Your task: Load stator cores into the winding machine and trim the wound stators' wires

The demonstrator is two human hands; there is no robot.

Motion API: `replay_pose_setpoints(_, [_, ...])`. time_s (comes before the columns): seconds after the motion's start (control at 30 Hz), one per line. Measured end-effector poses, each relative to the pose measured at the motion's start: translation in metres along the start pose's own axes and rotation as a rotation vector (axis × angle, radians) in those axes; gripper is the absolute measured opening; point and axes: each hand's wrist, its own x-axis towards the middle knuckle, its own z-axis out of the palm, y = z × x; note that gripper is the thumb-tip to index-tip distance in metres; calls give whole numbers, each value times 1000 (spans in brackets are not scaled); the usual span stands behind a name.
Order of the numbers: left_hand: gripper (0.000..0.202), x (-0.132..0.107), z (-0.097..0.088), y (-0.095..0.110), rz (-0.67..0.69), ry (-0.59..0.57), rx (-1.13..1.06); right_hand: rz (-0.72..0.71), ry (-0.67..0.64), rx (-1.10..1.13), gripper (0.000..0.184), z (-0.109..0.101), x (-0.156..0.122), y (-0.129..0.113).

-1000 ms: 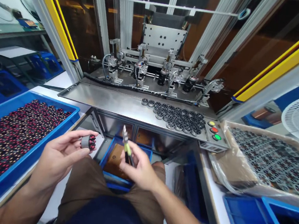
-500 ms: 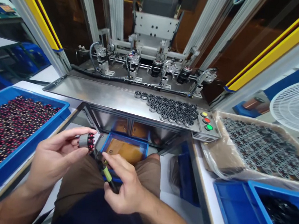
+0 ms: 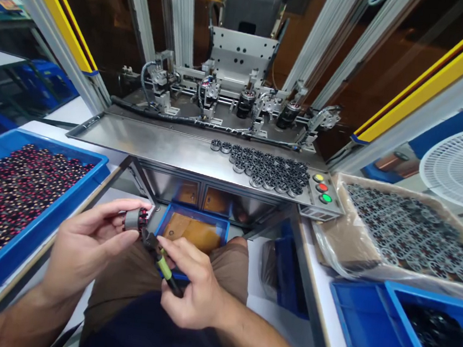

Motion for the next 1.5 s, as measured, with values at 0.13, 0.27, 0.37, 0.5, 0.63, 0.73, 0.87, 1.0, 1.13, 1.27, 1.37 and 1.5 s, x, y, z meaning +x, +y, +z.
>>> replay_pose_setpoints(0.13, [33,0,-1,0,13,-1,6,10,-2,-38,76,1,-2,2])
replay_pose_setpoints(0.27, [34,0,-4,-3,41,-21,-20,38,5,-21,77,0,-4,2])
replay_pose_setpoints(0.37, [28,0,-5,-5,124,-36,-33,36,1,-4,78,-2,-2,-1])
replay_pose_setpoints(0.5, [27,-1,-5,-3,219,-17,28,1,-14,6,84,0,0,-4])
replay_pose_setpoints(0.63, [30,-4,-5,-3,260,-5,100,-13,-14,7,87,3,1,-4])
replay_pose_setpoints(0.73, [31,-6,-7,-3,277,4,143,-18,-12,-5,87,4,3,-4])
replay_pose_setpoints(0.87, [32,-7,-8,-2,300,0,183,-34,-6,-25,83,4,5,-4])
replay_pose_setpoints(1.0, [32,-7,-8,-3,321,-8,201,-47,7,-66,80,3,2,-4])
replay_pose_setpoints(1.13, [36,-9,-8,-4,351,-15,197,-1,13,-58,80,2,-1,-5])
replay_pose_setpoints(1.27, [39,-13,-8,-3,383,-26,213,-4,8,-16,82,3,1,-6])
replay_pose_setpoints(1.37, [39,-15,-8,-1,393,-37,267,-17,21,12,83,4,4,-7])
replay_pose_setpoints(1.5, [38,-17,-8,-1,397,-57,292,-39,58,-20,82,6,4,-7])
